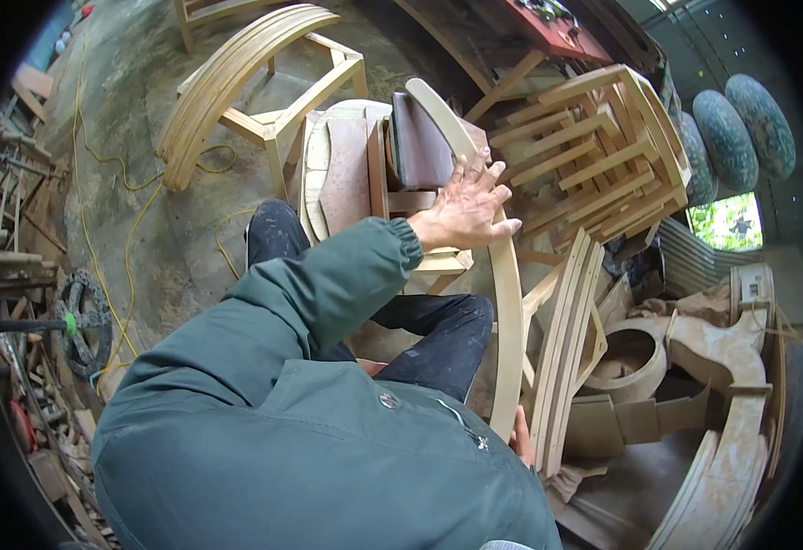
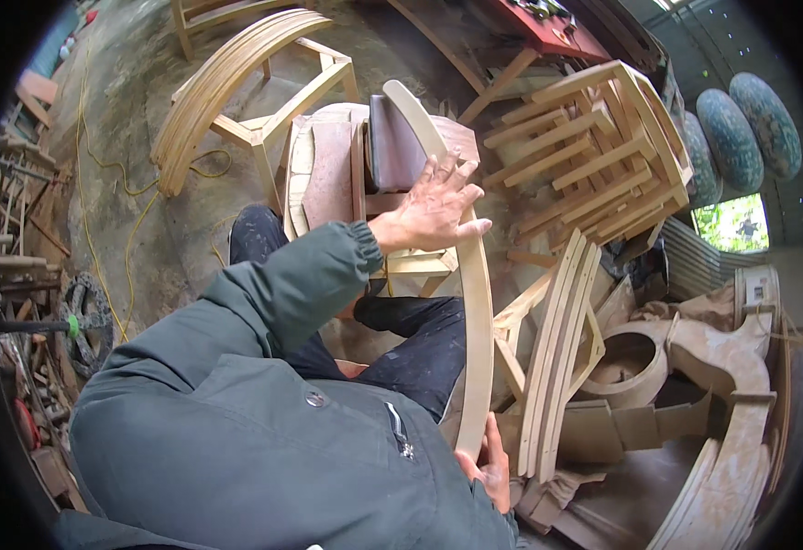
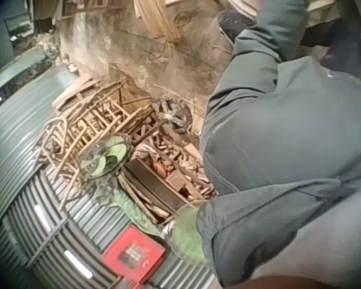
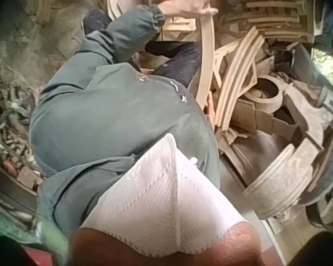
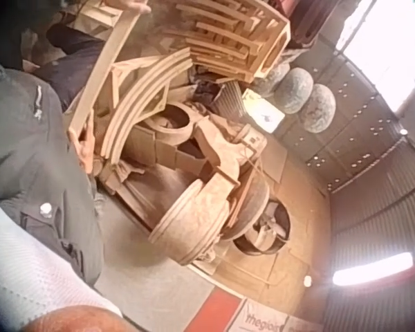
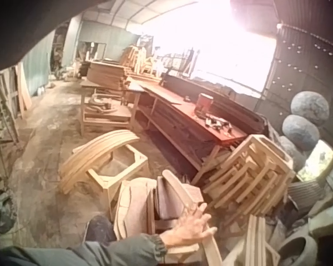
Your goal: Sanding curved wooden furniture components using a stationary belt sander.
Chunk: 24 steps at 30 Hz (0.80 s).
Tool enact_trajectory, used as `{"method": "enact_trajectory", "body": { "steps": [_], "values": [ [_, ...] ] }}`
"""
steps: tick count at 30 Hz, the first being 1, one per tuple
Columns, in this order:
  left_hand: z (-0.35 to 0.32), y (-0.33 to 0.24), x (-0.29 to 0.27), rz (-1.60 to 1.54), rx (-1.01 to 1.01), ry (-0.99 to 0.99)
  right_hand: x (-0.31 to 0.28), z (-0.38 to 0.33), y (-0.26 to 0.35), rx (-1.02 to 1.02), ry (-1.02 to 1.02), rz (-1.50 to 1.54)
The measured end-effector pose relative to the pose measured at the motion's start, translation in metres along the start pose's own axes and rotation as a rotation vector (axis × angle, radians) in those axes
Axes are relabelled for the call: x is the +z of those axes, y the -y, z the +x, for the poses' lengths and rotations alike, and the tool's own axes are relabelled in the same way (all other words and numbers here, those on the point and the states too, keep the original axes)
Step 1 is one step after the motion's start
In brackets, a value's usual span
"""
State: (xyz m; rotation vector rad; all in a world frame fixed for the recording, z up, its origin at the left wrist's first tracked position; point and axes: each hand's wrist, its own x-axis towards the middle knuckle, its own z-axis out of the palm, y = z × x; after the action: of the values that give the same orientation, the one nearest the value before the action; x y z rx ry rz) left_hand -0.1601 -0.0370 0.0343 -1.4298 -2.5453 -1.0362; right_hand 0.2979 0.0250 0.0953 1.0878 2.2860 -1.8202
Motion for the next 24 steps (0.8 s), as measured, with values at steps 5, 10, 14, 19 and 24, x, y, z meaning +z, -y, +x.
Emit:
{"method": "enact_trajectory", "body": {
  "steps": [5, 10, 14, 19, 24],
  "values": [
    [0.001, -0.002, 0.01, 0.026, 0.006, 0.015, 0.01, -0.002, 0.005, -0.022, -0.008, 0.133],
    [0.026, 0.034, -0.002, 0.051, -0.085, 0.109, 0.028, 0.07, 0.067, -0.062, 0.121, 0.19],
    [0.023, 0.06, -0.02, 0.019, -0.138, 0.092, 0.058, 0.156, 0.101, -0.155, 0.189, 0.136],
    [-0.024, 0.086, -0.034, -0.054, -0.201, -0.167, 0.125, 0.277, 0.15, -0.346, 0.239, -0.012],
    [-0.068, 0.106, -0.055, -0.195, -0.296, -0.29, 0.172, 0.394, 0.196, -0.408, 0.284, -0.171]
  ]
}}
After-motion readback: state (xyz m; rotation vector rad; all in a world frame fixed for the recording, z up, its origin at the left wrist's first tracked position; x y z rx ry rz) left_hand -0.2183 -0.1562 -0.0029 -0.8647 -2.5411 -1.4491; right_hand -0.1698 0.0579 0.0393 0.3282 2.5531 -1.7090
